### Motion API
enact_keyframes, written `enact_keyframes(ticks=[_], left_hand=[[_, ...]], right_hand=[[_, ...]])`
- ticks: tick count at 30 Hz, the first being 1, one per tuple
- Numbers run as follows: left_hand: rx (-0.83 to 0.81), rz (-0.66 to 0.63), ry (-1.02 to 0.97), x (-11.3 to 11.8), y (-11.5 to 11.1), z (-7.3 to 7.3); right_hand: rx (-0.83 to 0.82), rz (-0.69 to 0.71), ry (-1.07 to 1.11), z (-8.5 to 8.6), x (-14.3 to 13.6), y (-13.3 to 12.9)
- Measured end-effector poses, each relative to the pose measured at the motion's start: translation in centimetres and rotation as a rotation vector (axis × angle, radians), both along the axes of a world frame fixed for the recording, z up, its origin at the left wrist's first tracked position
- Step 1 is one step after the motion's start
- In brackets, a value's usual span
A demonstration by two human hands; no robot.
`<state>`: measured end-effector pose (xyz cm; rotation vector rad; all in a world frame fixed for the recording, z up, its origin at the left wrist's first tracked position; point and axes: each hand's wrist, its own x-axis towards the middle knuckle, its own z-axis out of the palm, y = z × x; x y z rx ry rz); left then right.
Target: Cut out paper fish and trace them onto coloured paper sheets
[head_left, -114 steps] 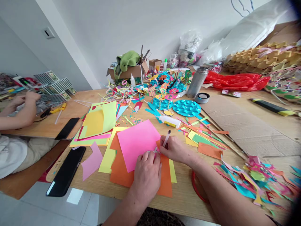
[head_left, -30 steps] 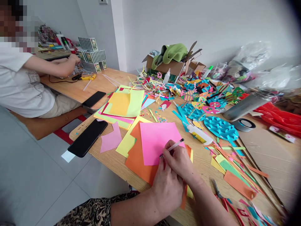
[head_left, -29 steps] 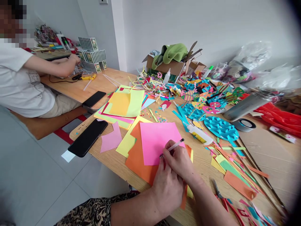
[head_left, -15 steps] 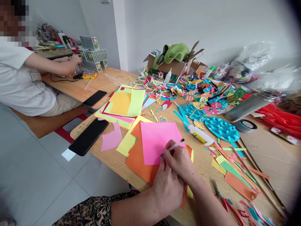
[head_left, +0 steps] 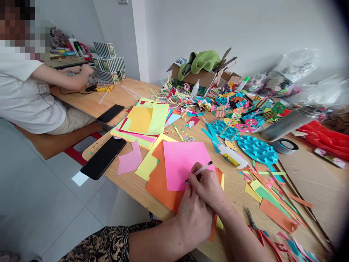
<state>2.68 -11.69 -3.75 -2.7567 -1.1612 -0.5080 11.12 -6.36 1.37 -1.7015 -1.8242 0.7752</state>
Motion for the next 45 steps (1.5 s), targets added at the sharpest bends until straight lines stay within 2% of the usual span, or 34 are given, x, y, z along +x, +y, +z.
enact_keyframes(ticks=[16,29,39,45], left_hand=[[0.017,0.040,-0.040,0.37,0.10,-0.35],[-0.036,0.009,0.053,0.32,0.01,-0.01],[0.006,0.032,0.032,0.49,-0.10,-0.31],[-0.041,0.006,0.079,0.29,-0.01,0.12]], right_hand=[[0.065,0.036,-0.007,-0.43,0.17,-0.01],[0.076,0.042,-0.014,-0.55,0.29,-0.24],[0.077,0.053,-0.008,-0.60,0.27,-0.15],[0.075,0.054,-0.021,-0.58,0.30,-0.23]])
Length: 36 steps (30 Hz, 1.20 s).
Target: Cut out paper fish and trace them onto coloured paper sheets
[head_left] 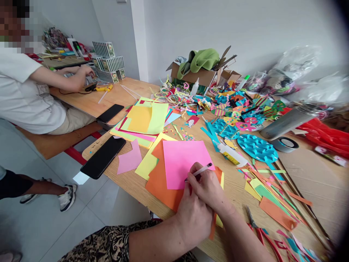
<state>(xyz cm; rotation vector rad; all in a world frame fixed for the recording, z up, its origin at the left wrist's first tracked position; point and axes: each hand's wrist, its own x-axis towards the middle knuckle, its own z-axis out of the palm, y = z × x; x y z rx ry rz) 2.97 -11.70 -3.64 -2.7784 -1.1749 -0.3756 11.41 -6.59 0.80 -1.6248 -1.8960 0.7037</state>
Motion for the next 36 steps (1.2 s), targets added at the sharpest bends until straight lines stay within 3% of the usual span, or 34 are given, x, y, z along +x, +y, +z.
enact_keyframes(ticks=[36], left_hand=[[0.015,-0.003,-0.006,0.00,-0.07,0.06]], right_hand=[[-0.003,0.014,-0.014,0.23,0.11,-0.11]])
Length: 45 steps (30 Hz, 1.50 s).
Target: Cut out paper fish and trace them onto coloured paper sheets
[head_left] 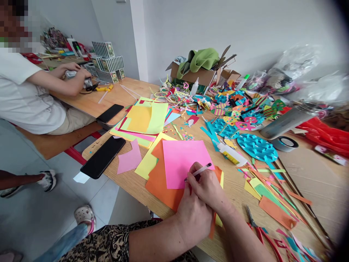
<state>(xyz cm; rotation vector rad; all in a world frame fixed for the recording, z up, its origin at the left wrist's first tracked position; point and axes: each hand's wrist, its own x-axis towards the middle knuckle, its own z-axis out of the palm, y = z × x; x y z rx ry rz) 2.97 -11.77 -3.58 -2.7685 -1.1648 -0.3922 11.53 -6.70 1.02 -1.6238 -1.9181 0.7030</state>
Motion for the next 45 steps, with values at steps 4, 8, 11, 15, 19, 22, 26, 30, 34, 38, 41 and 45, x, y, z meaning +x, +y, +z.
enact_keyframes(ticks=[4,8,11,15,19,22,26,30,34,38,41,45], left_hand=[[0.029,0.010,-0.019,-0.01,0.04,0.18],[0.055,0.029,-0.056,0.10,0.08,0.00],[0.043,0.039,-0.042,0.18,0.09,-0.26],[0.017,0.007,0.012,0.14,0.08,-0.38],[0.010,-0.011,0.038,0.01,0.03,-0.20],[0.009,-0.013,0.045,-0.02,0.01,-0.07],[0.010,-0.005,0.034,-0.02,0.01,0.07],[-0.014,-0.019,0.059,-0.04,-0.05,0.01],[0.007,-0.015,0.064,-0.04,-0.16,-0.24],[0.018,-0.021,0.050,-0.07,-0.14,-0.27],[-0.001,-0.038,0.068,-0.09,-0.06,-0.11],[0.001,-0.033,0.069,-0.09,-0.05,0.02]], right_hand=[[0.017,-0.007,-0.020,-0.07,-0.04,0.04],[0.019,-0.011,-0.024,-0.08,-0.09,0.07],[0.013,-0.008,-0.021,-0.03,-0.09,0.05],[0.016,-0.002,-0.020,0.02,-0.07,0.00],[0.010,-0.006,-0.019,-0.01,-0.07,0.02],[0.009,-0.002,-0.016,-0.08,-0.06,0.05],[0.006,0.002,-0.010,-0.09,-0.05,0.05],[0.006,0.001,-0.006,0.01,-0.08,0.01],[0.004,0.008,0.002,0.02,-0.08,-0.07],[0.008,0.005,-0.006,0.02,-0.09,-0.01],[0.012,0.011,-0.014,0.03,-0.08,0.04],[0.027,0.010,-0.025,-0.07,-0.06,-0.07]])
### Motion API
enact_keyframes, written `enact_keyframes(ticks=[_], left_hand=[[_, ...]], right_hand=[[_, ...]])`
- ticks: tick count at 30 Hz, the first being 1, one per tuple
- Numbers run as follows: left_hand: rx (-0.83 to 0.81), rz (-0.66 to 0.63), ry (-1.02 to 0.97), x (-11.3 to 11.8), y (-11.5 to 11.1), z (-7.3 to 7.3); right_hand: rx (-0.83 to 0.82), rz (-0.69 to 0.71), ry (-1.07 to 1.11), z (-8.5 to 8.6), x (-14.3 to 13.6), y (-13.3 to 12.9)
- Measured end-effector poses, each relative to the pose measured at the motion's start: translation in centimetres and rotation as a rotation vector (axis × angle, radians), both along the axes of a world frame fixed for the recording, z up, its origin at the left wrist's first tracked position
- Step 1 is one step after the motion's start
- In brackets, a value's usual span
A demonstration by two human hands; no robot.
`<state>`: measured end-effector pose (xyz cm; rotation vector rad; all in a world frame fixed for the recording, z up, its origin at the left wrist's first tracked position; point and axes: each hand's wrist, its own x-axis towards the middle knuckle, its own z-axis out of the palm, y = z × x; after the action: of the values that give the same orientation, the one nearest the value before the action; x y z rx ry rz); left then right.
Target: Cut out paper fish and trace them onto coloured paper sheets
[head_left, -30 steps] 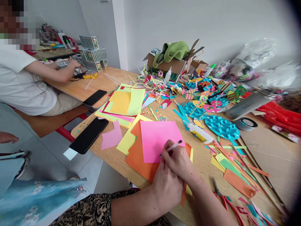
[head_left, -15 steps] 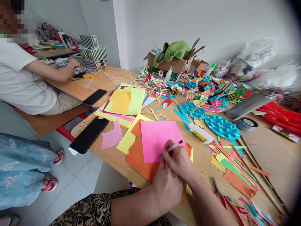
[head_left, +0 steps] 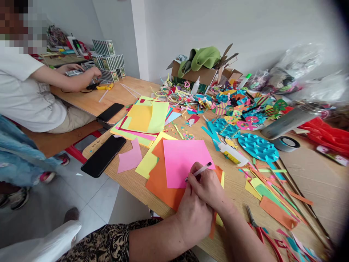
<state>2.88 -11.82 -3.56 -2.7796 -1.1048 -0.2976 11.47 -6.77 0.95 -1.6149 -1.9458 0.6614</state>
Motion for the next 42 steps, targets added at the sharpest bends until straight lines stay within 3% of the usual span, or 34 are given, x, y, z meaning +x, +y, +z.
enact_keyframes(ticks=[4,11,15,19,24,35,38,42], left_hand=[[0.011,0.010,-0.026,-0.1,0.0,0.1],[0.094,0.126,-0.106,-0.2,0.1,0.7],[0.129,0.131,-0.102,-0.2,0.1,0.8],[0.119,0.131,-0.092,-0.2,0.0,0.8],[0.053,0.094,-0.091,-0.5,0.3,1.1],[-0.119,-0.009,-0.036,-1.2,1.4,3.3],[-0.172,-0.057,-0.028,-1.7,2.4,4.4],[-0.297,-0.206,0.086,-3.0,5.5,6.2]], right_hand=[[-0.009,-0.011,0.046,0.1,0.0,0.0],[0.103,-0.154,0.354,1.7,1.4,0.1],[0.076,-0.136,0.244,1.8,3.3,-1.4],[0.109,-0.116,0.095,-0.2,4.7,-3.2],[0.170,-0.147,0.011,-2.3,5.0,-4.0],[0.279,-0.152,-0.018,-2.5,4.7,-3.5],[0.266,-0.150,-0.052,-2.5,4.7,-3.5],[0.253,-0.130,-0.074,-2.2,4.8,-3.5]])
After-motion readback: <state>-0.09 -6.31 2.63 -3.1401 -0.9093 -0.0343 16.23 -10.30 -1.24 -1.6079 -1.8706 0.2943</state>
